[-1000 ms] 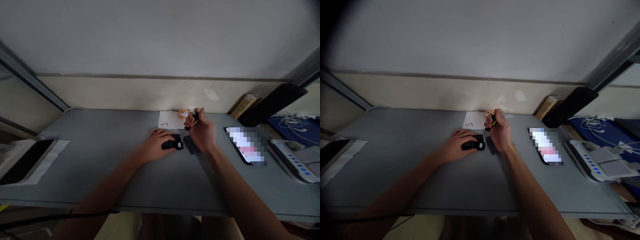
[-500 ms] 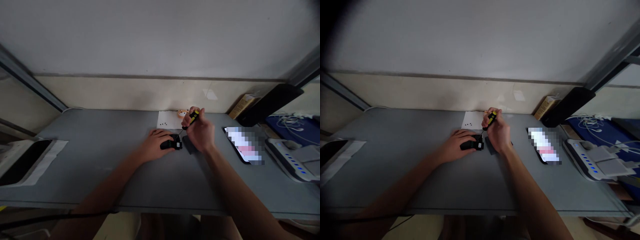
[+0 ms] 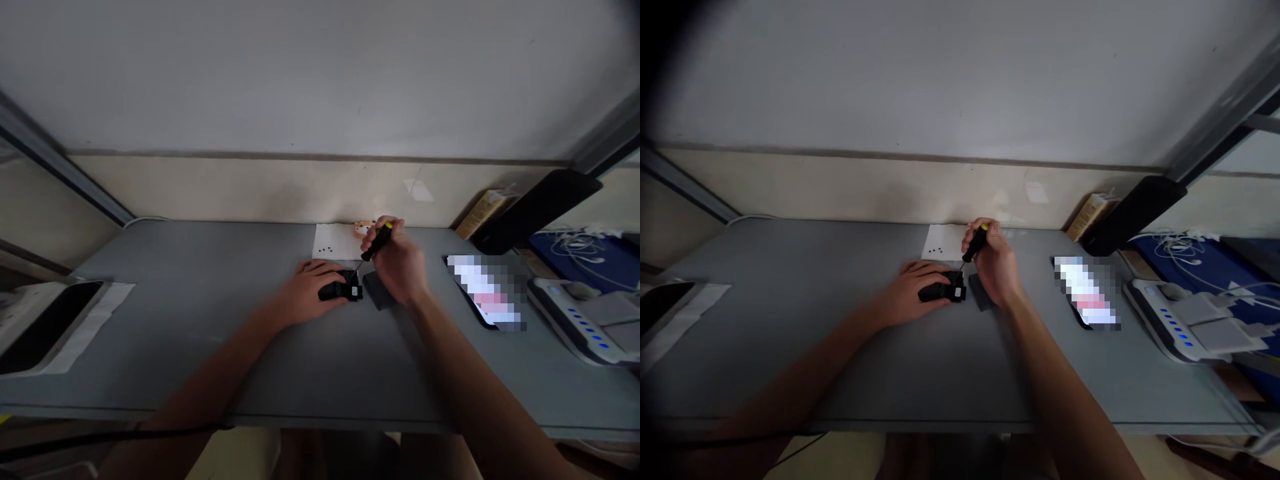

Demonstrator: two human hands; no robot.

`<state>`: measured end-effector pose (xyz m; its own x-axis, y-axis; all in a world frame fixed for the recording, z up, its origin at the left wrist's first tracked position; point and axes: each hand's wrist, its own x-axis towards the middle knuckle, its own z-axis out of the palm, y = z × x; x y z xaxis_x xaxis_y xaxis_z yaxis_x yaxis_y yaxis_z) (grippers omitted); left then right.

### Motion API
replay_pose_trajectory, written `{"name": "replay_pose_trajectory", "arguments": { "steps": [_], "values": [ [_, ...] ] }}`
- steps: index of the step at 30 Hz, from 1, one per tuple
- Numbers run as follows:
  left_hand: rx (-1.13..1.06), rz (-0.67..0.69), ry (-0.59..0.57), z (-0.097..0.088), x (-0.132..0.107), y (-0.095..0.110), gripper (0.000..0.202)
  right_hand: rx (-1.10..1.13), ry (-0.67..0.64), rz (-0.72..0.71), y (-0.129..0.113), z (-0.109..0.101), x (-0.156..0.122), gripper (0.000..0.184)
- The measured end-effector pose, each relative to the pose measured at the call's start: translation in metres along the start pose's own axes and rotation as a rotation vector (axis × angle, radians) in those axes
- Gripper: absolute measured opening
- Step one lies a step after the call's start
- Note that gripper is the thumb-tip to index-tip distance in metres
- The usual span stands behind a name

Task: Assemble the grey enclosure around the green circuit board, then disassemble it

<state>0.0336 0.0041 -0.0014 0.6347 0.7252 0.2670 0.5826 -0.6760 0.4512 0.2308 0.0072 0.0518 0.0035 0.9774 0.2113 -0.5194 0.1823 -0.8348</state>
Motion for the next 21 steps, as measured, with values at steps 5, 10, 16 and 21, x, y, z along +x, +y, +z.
{"name": "replay_pose_trajectory", "arguments": {
  "steps": [5,10,16,21],
  "values": [
    [-0.006,-0.007,0.006,0.0008,0.0002,-0.0003,0.024,0.037,0.002,0.001,-0.0027,0.0052,-0.0005,0.038],
    [-0.003,-0.011,0.005,0.0011,0.0005,0.0000,0.020,0.067,0.010,0.014,-0.0013,0.0031,-0.0011,0.038],
    [0.014,-0.011,0.010,0.0008,0.0007,0.0003,0.020,-0.007,-0.005,-0.021,0.0002,0.0015,-0.0004,0.039],
    [0.002,-0.019,-0.007,-0.0006,0.0005,0.0014,0.020,0.031,-0.017,0.009,0.0014,0.0040,0.0009,0.044]
  ]
}}
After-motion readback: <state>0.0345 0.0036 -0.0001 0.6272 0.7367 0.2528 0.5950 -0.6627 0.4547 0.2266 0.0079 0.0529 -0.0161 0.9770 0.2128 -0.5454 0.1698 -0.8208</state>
